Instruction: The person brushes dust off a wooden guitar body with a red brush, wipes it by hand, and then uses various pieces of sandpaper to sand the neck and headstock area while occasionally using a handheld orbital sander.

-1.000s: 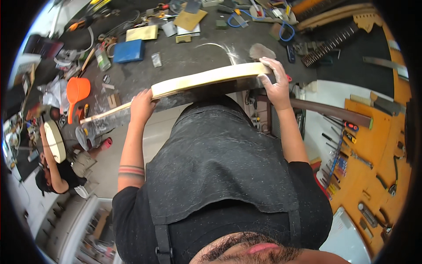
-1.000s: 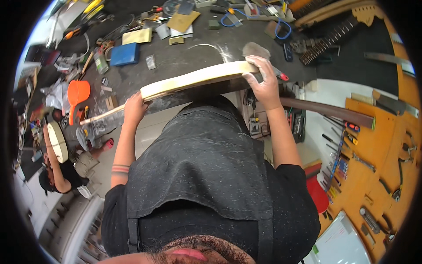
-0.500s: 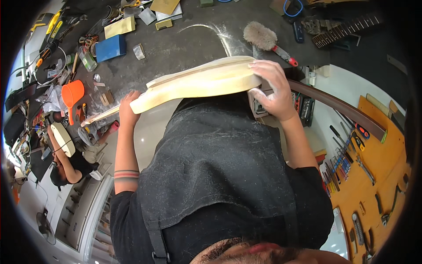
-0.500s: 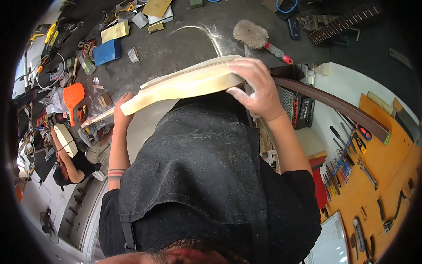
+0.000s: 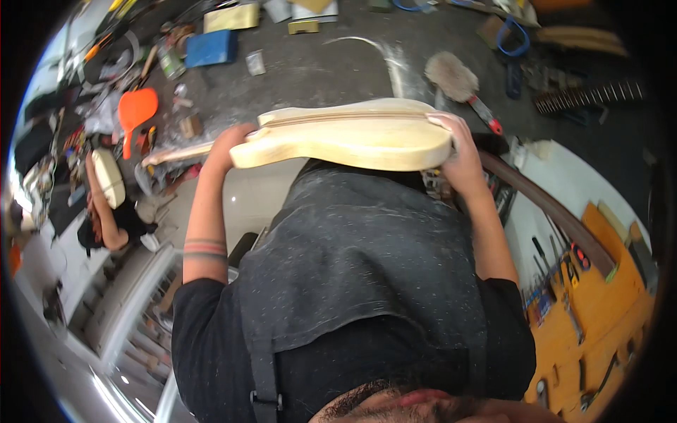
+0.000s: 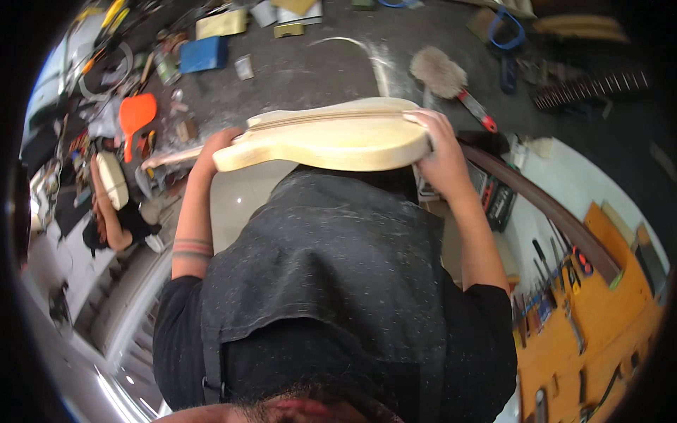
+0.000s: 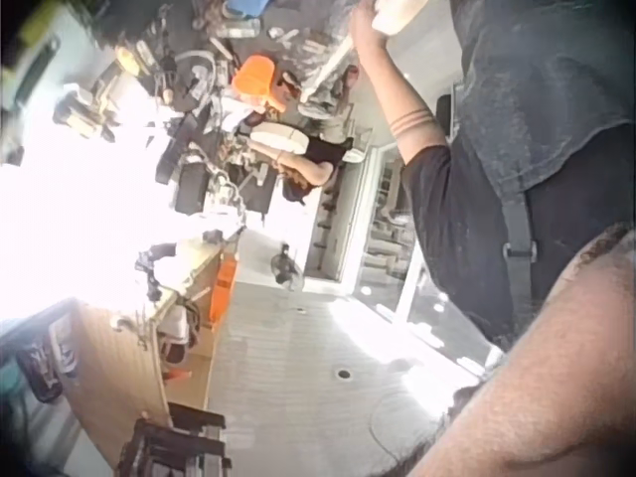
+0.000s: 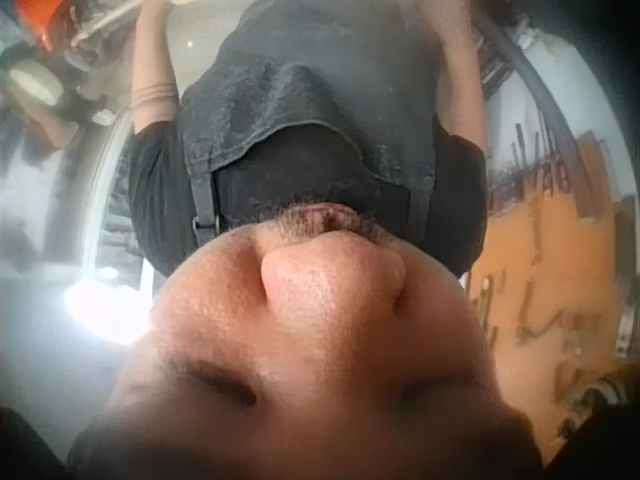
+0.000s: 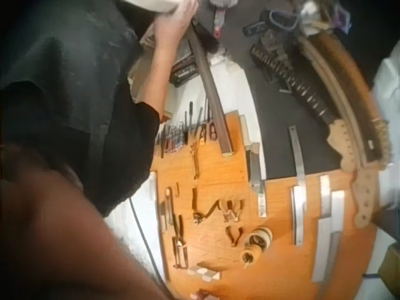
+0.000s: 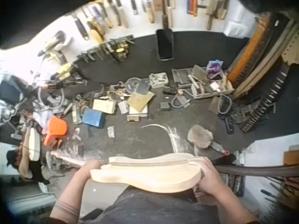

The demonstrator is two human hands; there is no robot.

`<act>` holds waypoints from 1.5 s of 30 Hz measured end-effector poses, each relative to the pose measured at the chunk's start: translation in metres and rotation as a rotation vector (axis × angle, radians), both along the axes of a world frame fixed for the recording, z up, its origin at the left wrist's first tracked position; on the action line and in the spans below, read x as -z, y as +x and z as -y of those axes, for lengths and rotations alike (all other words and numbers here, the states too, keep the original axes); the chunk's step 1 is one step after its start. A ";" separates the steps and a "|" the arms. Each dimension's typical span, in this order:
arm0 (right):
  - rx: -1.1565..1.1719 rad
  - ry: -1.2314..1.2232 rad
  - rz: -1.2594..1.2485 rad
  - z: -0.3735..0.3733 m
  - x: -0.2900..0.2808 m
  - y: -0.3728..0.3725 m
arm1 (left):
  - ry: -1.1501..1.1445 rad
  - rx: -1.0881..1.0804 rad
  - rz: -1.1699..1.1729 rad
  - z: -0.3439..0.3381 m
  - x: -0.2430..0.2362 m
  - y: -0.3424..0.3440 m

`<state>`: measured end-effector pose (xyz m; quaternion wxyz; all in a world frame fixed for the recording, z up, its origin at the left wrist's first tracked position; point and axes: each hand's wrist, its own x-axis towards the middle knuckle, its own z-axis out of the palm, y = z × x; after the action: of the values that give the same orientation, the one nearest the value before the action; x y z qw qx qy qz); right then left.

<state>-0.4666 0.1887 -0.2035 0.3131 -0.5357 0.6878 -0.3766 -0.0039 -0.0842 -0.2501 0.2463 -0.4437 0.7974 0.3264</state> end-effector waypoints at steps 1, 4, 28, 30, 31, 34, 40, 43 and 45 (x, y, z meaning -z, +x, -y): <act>0.017 0.065 0.047 -0.004 0.017 -0.003 | 0.061 0.012 0.013 0.004 -0.001 -0.005; 0.036 0.078 0.203 -0.009 0.046 -0.007 | -0.011 0.080 0.004 0.006 0.003 -0.003; 0.128 0.379 0.365 0.018 0.134 0.002 | -0.855 0.044 -0.321 0.018 0.076 -0.010; 0.193 0.481 0.589 0.018 0.145 0.000 | -0.857 0.044 -0.315 0.019 0.085 -0.009; 0.192 0.495 0.590 0.018 0.146 0.003 | -0.847 0.029 -0.308 0.020 0.089 -0.008; 0.176 0.480 0.481 0.021 0.151 0.005 | -0.831 0.004 -0.303 0.018 0.100 -0.007; 0.404 0.630 0.806 0.047 0.146 0.011 | -0.818 -0.033 -0.312 0.014 0.105 -0.008; 0.631 0.349 0.994 0.057 0.142 0.024 | -0.857 -0.032 -0.349 0.009 0.086 -0.016; 0.583 0.299 1.019 0.042 0.145 -0.001 | -0.894 -0.035 -0.413 0.002 0.063 -0.021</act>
<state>-0.4674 0.1470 -0.3485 0.5588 -0.0275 0.6154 -0.5552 -0.0245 -0.0864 -0.3134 -0.1368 -0.4454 0.8840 0.0376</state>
